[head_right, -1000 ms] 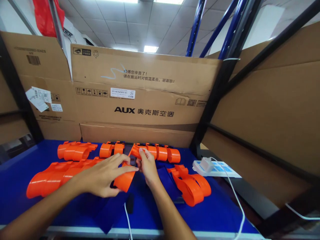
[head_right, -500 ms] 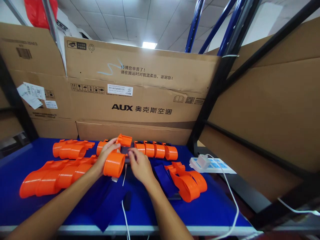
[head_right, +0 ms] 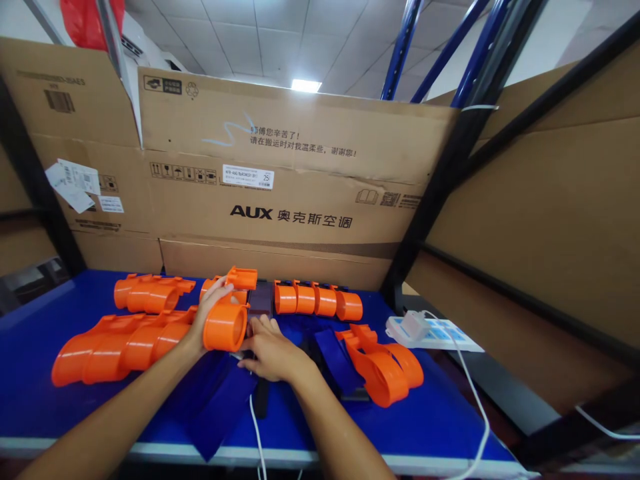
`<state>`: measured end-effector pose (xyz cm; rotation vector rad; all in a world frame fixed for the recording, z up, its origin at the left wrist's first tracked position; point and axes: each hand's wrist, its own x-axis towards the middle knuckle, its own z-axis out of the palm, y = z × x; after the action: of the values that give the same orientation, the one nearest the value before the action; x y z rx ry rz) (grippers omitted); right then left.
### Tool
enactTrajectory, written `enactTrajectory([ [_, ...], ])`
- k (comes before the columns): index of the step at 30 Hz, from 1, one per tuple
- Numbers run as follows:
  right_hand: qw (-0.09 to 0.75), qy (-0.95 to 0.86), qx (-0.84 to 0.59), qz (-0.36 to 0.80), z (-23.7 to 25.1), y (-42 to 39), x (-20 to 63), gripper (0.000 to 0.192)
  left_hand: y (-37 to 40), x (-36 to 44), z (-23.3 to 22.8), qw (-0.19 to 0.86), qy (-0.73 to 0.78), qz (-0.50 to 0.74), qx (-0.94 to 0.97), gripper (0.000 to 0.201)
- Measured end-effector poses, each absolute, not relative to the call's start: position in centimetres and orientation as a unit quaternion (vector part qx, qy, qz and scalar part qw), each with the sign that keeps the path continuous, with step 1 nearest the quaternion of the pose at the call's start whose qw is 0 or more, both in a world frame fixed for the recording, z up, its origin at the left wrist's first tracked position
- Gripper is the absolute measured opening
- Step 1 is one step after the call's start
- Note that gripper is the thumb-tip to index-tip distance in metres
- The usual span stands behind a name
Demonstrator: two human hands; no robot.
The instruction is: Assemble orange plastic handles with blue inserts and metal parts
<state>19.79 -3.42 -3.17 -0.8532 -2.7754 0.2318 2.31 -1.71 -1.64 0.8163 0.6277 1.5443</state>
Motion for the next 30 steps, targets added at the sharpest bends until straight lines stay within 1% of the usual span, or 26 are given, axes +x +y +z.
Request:
enactTrajectory([
  [6,0.149,-0.946,-0.284,0.045,-3.1,-3.3,19.4,0.024,-1.7,2.3,-1.8,0.58,0.284,0.67,0.365,0.053],
  [10,0.172,-0.94,-0.293,0.023,-3.0,-3.6,19.1,0.022,-1.8,2.3,-2.0,0.564,0.294,0.668,0.386,0.057],
  [13,0.197,-0.929,-0.312,0.035,-2.7,-3.6,19.3,0.018,-2.0,2.3,-2.2,0.544,0.312,0.667,0.402,0.059],
  [15,0.242,-0.913,-0.32,0.067,-2.5,-3.5,19.6,0.013,-2.1,2.2,-2.3,0.533,0.316,0.67,0.409,0.059],
  [18,0.354,-0.85,-0.352,0.167,-2.1,-3.2,20.4,0.007,-2.2,2.3,-2.2,0.523,0.316,0.673,0.418,0.058],
  [21,0.478,-0.737,-0.368,0.307,-1.6,-2.8,21.2,0.016,-2.6,2.6,-2.1,0.526,0.317,0.666,0.423,0.059],
  [23,0.54,-0.669,-0.362,0.359,-1.1,-2.7,21.5,0.023,-2.8,2.7,-1.9,0.532,0.32,0.656,0.429,0.06],
  [26,0.599,-0.615,-0.358,0.368,-0.5,-2.5,21.7,0.029,-3.1,2.8,-1.6,0.536,0.322,0.642,0.444,0.06],
  [30,0.625,-0.583,-0.352,0.382,-0.3,-2.6,21.5,0.033,-3.4,2.8,-1.4,0.538,0.322,0.626,0.464,0.062],
])
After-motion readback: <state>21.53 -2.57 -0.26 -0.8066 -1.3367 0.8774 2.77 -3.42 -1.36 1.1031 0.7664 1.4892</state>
